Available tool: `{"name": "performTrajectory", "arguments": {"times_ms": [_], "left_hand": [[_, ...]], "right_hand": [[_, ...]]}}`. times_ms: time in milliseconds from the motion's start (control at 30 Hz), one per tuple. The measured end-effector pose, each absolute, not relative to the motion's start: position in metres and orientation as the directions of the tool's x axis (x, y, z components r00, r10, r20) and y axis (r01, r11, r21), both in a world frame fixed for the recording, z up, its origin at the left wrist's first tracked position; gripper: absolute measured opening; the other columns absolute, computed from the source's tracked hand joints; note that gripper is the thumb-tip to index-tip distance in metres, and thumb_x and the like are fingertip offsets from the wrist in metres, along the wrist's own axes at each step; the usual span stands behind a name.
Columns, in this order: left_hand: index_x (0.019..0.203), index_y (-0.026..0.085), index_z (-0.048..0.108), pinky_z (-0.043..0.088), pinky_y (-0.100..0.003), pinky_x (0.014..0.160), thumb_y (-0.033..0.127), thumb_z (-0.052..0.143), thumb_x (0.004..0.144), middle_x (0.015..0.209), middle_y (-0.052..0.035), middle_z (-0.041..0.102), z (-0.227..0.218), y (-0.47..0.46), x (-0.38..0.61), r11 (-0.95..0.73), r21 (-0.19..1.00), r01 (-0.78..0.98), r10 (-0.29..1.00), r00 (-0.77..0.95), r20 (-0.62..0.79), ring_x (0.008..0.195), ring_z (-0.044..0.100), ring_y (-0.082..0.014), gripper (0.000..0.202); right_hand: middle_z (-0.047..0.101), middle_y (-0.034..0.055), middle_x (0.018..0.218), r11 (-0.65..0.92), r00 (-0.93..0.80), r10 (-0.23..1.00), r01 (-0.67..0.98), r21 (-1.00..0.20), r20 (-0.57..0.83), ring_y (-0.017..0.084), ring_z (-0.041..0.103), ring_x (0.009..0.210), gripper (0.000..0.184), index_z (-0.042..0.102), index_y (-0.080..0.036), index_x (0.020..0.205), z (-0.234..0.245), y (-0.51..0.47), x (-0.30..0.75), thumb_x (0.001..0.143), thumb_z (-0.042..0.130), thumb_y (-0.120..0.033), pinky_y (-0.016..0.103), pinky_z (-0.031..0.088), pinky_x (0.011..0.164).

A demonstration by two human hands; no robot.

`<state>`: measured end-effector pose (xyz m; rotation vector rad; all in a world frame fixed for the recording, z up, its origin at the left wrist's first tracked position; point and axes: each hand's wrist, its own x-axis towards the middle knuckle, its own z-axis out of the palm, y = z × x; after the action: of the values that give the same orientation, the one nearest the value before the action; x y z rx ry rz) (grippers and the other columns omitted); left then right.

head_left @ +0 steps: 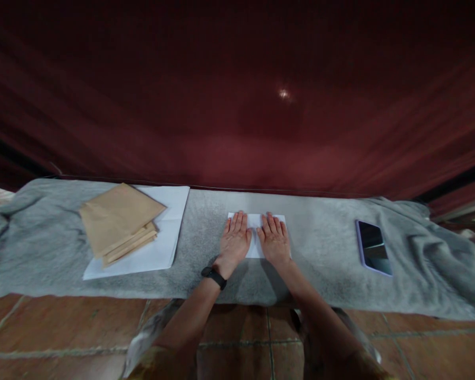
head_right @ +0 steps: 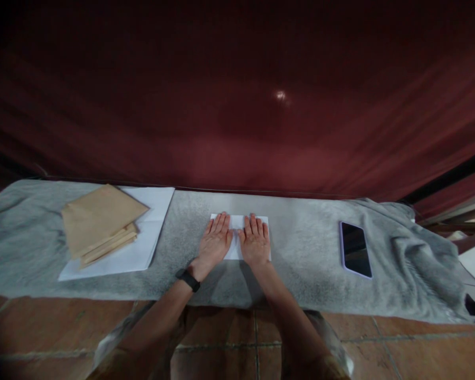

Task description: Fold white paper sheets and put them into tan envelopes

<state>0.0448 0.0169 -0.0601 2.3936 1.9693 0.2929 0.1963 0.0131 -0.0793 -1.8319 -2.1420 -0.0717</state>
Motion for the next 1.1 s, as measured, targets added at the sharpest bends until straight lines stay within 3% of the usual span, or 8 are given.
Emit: {"name": "performTrajectory", "arguments": {"times_ms": [533, 733, 833, 933, 1000, 1100], "left_hand": [[0.157, 0.005, 0.033, 0.019, -0.045, 0.127, 0.036, 0.023, 0.105, 0.164, -0.0140, 0.032, -0.056, 0.006, 0.019, -0.134, 0.089, 0.987, 0.987, 0.124, 0.105, 0.154, 0.027, -0.0250, 0.061], [0.154, 0.002, 0.037, 0.016, -0.050, 0.128, 0.036, 0.026, 0.105, 0.162, -0.0182, 0.034, -0.050, -0.001, 0.013, -0.119, 0.076, 0.990, 0.984, 0.107, 0.142, 0.154, 0.025, -0.0286, 0.061], [0.154, 0.004, 0.037, 0.019, -0.049, 0.128, 0.037, 0.025, 0.106, 0.162, -0.0177, 0.035, -0.046, -0.011, 0.020, -0.219, 0.110, 0.970, 0.964, 0.197, 0.179, 0.155, 0.024, -0.0265, 0.060], [0.154, 0.010, 0.039, 0.025, -0.044, 0.127, 0.038, 0.027, 0.106, 0.162, -0.0132, 0.037, -0.043, -0.026, 0.032, -0.437, 0.176, 0.882, 0.896, 0.409, 0.175, 0.154, 0.026, -0.0222, 0.056], [0.152, 0.012, 0.041, 0.027, -0.042, 0.126, 0.040, 0.031, 0.106, 0.162, -0.0123, 0.039, -0.043, -0.036, 0.041, -0.552, 0.216, 0.806, 0.834, 0.527, 0.164, 0.153, 0.030, -0.0212, 0.054], [0.149, 0.009, 0.044, 0.029, -0.041, 0.126, 0.044, 0.037, 0.105, 0.158, -0.0160, 0.045, -0.044, -0.048, 0.047, -0.617, 0.251, 0.746, 0.786, 0.599, 0.154, 0.150, 0.036, -0.0222, 0.056]], "right_hand": [[0.046, 0.0145, 0.157, 0.170, -0.130, 0.935, 0.981, -0.094, 0.330, 0.033, 0.042, 0.144, 0.056, 0.042, -0.013, 0.154, -0.081, 0.001, 0.232, 0.107, 0.030, -0.041, 0.051, 0.030, 0.117], [0.047, 0.0138, 0.157, 0.135, -0.110, 0.949, 0.989, -0.065, 0.297, 0.032, 0.043, 0.143, 0.055, 0.045, -0.014, 0.153, -0.080, -0.004, 0.251, 0.107, 0.031, -0.040, 0.051, 0.032, 0.117], [0.046, 0.0146, 0.157, 0.117, -0.090, 0.957, 0.990, -0.082, 0.277, 0.033, 0.044, 0.143, 0.054, 0.047, -0.014, 0.152, -0.077, -0.005, 0.258, 0.106, 0.032, -0.038, 0.053, 0.033, 0.117], [0.045, 0.0172, 0.157, 0.122, -0.079, 0.959, 0.982, -0.143, 0.273, 0.033, 0.042, 0.144, 0.055, 0.047, -0.011, 0.151, -0.071, -0.004, 0.259, 0.107, 0.031, -0.037, 0.055, 0.033, 0.117], [0.045, 0.0165, 0.157, 0.204, -0.145, 0.954, 0.956, -0.212, 0.262, 0.031, 0.040, 0.147, 0.055, 0.045, -0.011, 0.152, -0.064, -0.003, 0.256, 0.107, 0.029, -0.037, 0.053, 0.033, 0.119], [0.047, 0.0097, 0.157, 0.439, -0.390, 0.898, 0.834, -0.334, 0.205, 0.022, 0.040, 0.148, 0.052, 0.046, -0.019, 0.153, -0.055, -0.003, 0.248, 0.108, 0.025, -0.037, 0.048, 0.033, 0.122]]}}
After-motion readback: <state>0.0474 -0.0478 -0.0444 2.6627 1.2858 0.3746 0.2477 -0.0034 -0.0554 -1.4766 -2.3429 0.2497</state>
